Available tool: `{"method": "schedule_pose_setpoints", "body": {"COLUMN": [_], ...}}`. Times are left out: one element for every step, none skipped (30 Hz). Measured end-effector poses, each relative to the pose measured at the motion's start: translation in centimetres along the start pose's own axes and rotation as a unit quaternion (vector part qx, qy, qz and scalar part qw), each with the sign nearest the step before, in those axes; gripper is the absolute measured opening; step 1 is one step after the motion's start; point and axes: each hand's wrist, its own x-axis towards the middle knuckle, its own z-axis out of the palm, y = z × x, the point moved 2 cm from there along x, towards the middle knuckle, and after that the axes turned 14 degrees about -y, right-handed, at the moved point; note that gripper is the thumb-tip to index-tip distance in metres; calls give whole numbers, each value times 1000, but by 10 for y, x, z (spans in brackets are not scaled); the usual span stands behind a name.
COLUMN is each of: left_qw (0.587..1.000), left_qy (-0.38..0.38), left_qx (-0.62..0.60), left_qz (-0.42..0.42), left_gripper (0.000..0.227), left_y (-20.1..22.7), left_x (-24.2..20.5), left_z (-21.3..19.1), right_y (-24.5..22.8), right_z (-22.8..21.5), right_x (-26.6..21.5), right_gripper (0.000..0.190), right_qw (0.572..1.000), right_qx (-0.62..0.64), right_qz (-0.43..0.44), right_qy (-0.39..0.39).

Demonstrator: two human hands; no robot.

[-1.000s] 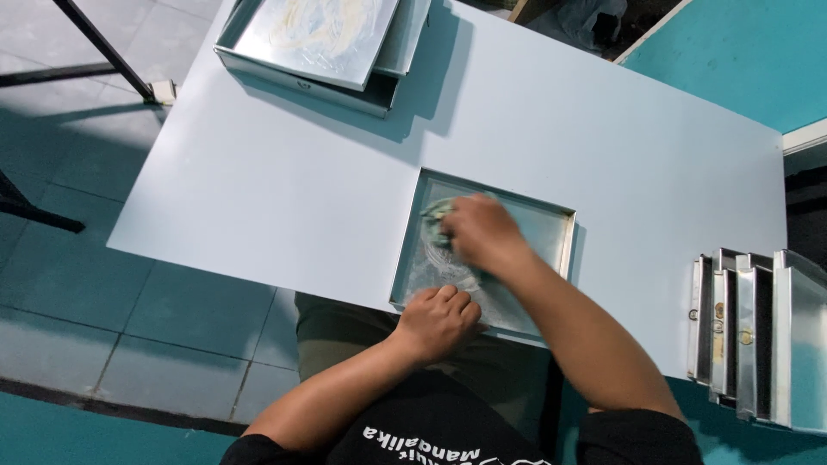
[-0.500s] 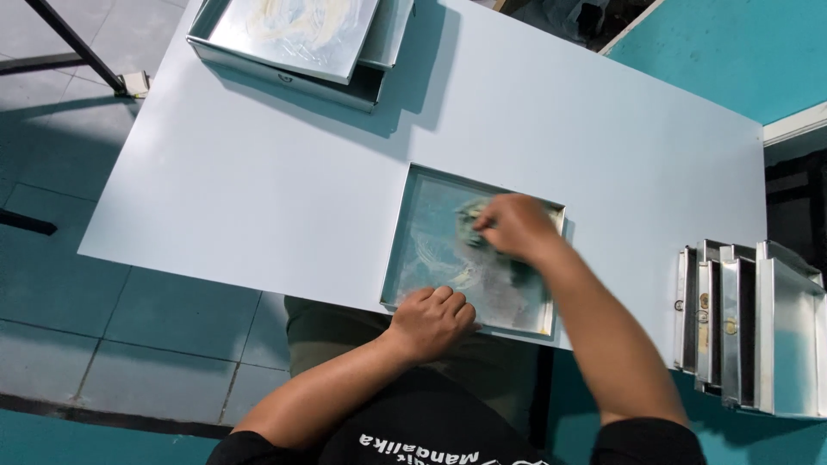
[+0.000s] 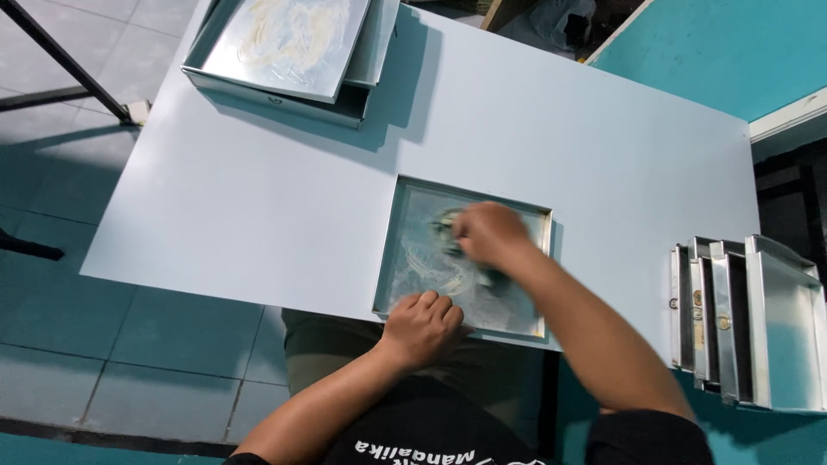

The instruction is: The person wipes the surface of a rectangular metal tray with a cloth, then flips it over to wipe the other side. The tray is placed on a white table alongside other similar trays.

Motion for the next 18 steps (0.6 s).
{"method": "schedule_pose_setpoints", "body": {"left_qw": [1000, 1000, 1000, 1000, 1000, 1000, 1000, 1000, 1000, 1000, 999, 999, 999, 999, 999, 999, 999, 999], "left_qy": [1, -4, -9, -8, -9, -11, -11, -8, -7, -8, -10, -11, -12, -19, -27, -29, -29, -30], "left_qx": [-3, -9, -15, -18, -15, -13, -14, -13, -14, -16, -25, -33, -31, -31, -31, -28, -20, -11], "left_qz": [-1, 4, 10, 9, 16, 23, 23, 24, 25, 23, 24, 24, 24, 20, 17, 18, 21, 23], "left_gripper": [20, 19, 17, 17, 16, 15, 15, 15, 16, 16, 17, 18, 18, 17, 17, 17, 15, 14], "left_y": [-1, -2, -3, -3, -4, -5, -6, -5, -4, -3, -3, -3, -2, -1, -1, 0, -1, -1], "left_x": [0, 1, 2, 3, 4, 4, 4, 4, 3, 3, 3, 3, 4, 5, 5, 4, 2, 1], "left_z": [-3, -5, -7, -7, -8, -8, -6, -5, -4, -3, -3, -3, -4, -6, -8, -4, 1, 5], "right_y": [14, 29, 45, 58, 72, 86, 83, 81, 77, 62, 45, 29, 17, 4, -9, -25, -42, -59], "right_z": [2, 5, 8, 10, 13, 16, 16, 15, 15, 10, 3, -4, 0, 3, 6, 1, -5, -12], "right_x": [-12, -25, -38, -42, -45, -48, -44, -40, -37, -30, -23, -17, 1, 19, 36, 42, 48, 54], "right_gripper": [10, 10, 11, 11, 10, 10, 10, 10, 9, 9, 9, 10, 10, 9, 8, 8, 7, 6], "right_qw": [1000, 999, 995, 994, 992, 989, 989, 992, 993, 993, 996, 997, 997, 998, 996, 996, 995, 994], "right_qx": [-2, 9, 19, 17, 20, 22, 22, 27, 32, 32, 52, 71, 72, 69, 67, 69, 59, 49], "right_qz": [2, 46, 90, 92, 107, 121, 122, 108, 93, 93, 61, 29, 27, -10, -47, -49, -66, -83], "right_qy": [-3, -27, -50, -52, -64, -77, -78, -67, -58, -61, -44, -27, -26, -4, 19, 22, 40, 58]}}
